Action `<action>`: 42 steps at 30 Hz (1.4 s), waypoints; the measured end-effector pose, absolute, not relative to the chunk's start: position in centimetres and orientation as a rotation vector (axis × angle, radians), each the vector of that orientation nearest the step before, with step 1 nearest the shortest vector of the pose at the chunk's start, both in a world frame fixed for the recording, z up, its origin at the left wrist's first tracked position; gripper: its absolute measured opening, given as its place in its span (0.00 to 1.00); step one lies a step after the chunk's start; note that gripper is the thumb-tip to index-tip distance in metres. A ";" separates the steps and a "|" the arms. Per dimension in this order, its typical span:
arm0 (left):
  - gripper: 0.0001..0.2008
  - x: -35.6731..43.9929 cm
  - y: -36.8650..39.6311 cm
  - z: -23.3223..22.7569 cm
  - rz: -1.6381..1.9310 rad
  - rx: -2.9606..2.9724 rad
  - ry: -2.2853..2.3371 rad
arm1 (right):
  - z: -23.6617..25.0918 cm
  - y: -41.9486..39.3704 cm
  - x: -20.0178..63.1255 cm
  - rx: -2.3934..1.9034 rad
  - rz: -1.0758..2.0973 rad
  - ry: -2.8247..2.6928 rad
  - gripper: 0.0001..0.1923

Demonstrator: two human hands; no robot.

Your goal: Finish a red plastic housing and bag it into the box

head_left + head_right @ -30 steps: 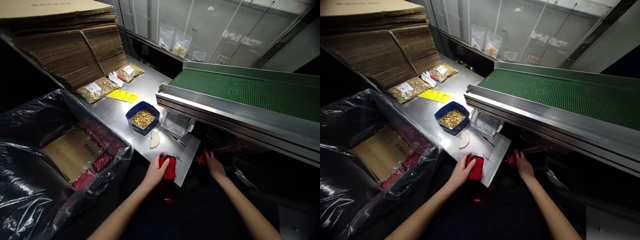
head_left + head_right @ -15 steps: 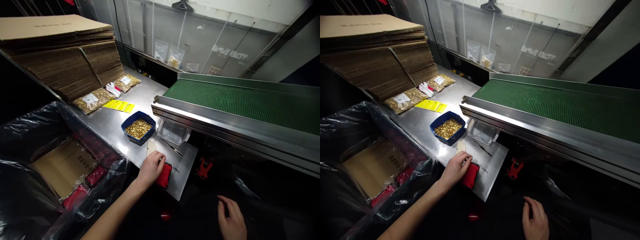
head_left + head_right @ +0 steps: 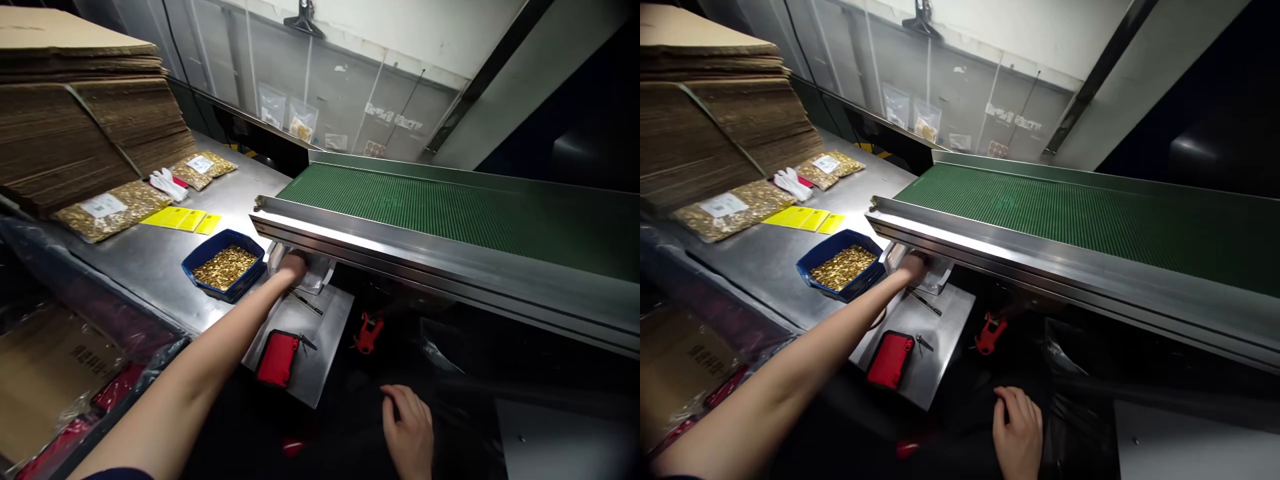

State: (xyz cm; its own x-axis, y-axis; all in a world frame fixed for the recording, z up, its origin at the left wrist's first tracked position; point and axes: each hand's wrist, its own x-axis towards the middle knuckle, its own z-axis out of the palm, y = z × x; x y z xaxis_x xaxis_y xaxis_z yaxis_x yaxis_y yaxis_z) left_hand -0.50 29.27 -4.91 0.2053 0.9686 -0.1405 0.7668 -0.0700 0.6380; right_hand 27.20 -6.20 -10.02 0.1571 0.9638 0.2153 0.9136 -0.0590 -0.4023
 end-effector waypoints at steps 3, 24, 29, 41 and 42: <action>0.16 -0.8 29.7 -5.3 0.380 1.811 1.631 | -9.6 -5.7 26.9 -2.035 0.178 -1.755 0.15; 0.23 -2.8 12.6 1.5 0.734 1.017 0.918 | 1.9 6.0 13.0 -1.663 0.908 -1.495 0.25; 0.16 -3.3 7.6 2.3 0.780 1.051 0.839 | 2.4 4.6 13.1 -1.664 1.194 -1.366 0.20; 0.10 -2.1 2.0 1.0 0.710 1.487 1.056 | 0.8 -4.4 17.1 -2.062 0.758 -1.521 0.25; 0.10 -1.7 1.9 0.9 0.716 1.516 1.067 | 0.9 -4.7 17.0 -2.058 0.703 -1.538 0.24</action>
State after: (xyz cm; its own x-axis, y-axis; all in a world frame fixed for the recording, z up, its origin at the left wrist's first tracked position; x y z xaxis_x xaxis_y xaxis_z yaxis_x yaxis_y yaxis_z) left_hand -1.74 1.89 0.94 0.4130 0.9047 -0.1047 0.2455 0.0001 0.9694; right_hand 17.02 -4.69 0.89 0.2391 0.9636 -0.1194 0.7210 -0.2586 -0.6429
